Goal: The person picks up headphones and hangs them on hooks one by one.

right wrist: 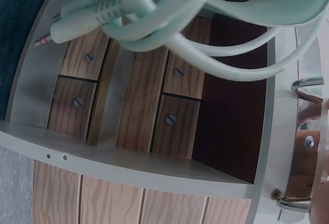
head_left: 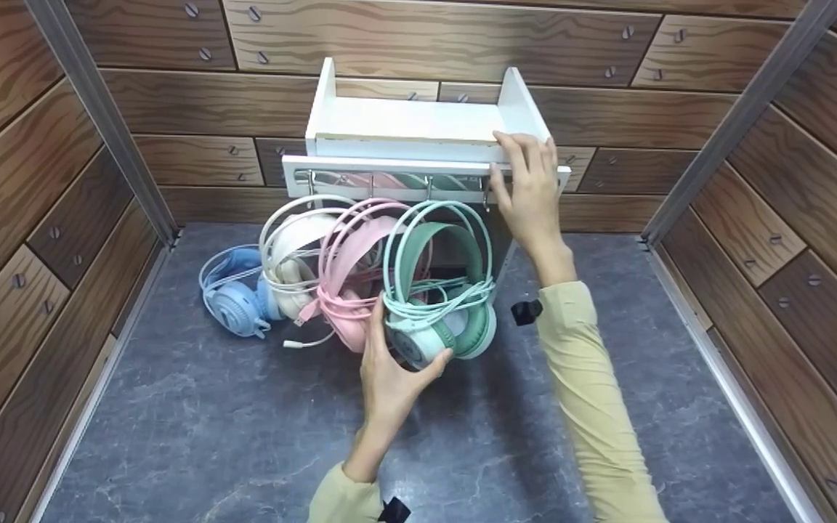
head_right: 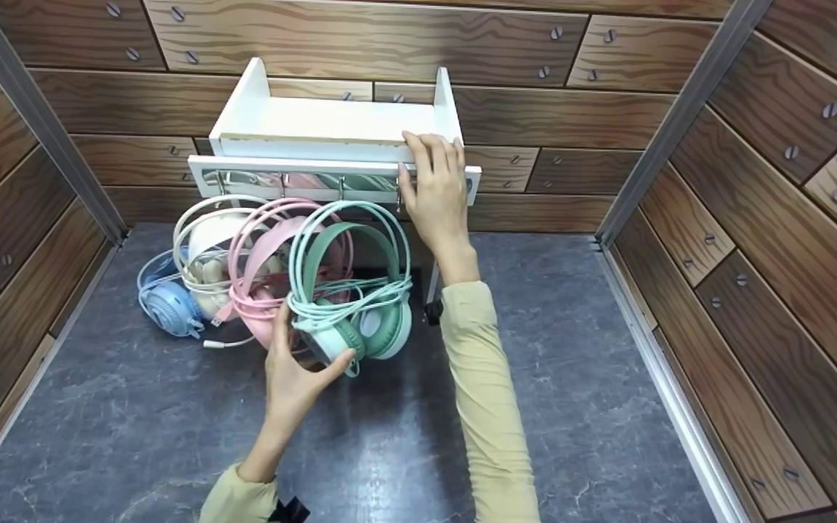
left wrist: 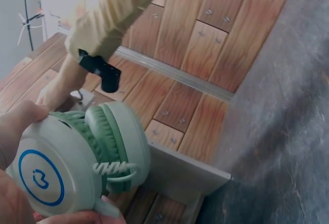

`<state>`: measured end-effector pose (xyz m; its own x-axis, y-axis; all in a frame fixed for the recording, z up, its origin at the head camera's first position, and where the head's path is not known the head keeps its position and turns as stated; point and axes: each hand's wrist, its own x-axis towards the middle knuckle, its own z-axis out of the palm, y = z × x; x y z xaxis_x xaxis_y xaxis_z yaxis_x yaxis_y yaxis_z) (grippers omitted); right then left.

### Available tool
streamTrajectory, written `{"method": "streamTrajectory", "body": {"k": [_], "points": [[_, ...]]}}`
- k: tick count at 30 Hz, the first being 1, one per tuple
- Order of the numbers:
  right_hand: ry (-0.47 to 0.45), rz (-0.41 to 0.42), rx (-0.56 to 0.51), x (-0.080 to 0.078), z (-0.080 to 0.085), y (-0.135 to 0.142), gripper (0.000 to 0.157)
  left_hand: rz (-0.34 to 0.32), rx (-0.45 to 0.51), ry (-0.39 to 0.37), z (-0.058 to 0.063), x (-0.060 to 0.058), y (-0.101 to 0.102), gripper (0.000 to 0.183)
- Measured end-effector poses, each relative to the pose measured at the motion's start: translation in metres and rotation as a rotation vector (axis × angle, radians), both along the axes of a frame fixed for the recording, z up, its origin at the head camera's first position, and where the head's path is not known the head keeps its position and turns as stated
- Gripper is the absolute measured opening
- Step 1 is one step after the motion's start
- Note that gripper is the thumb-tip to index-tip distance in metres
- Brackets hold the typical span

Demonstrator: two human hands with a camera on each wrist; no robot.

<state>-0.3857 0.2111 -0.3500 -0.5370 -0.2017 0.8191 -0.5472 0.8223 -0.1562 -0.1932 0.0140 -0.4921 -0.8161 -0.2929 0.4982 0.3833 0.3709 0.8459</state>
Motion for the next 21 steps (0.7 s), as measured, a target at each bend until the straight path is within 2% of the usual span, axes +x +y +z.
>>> {"method": "streamTrajectory", "body": {"k": [7, 11, 16, 21], "points": [[0.008, 0.003, -0.002, 0.000, 0.002, 0.000, 0.040, 0.077, -0.100, 0.068, -0.009, -0.006, 0.013, 0.117], [0.005, 0.002, -0.004, 0.000, 0.001, 0.001, 0.041, 0.151, -0.180, 0.104, -0.013, -0.008, 0.020, 0.120], [-0.005, 0.004, -0.006, 0.000, 0.000, 0.000, 0.041, 0.230, -0.275, 0.077, -0.015, -0.007, 0.027, 0.124], [-0.005, 0.001, -0.005, 0.000, 0.000, 0.000, 0.041, 0.251, -0.335, 0.016, -0.015, -0.007, 0.029, 0.128]]}}
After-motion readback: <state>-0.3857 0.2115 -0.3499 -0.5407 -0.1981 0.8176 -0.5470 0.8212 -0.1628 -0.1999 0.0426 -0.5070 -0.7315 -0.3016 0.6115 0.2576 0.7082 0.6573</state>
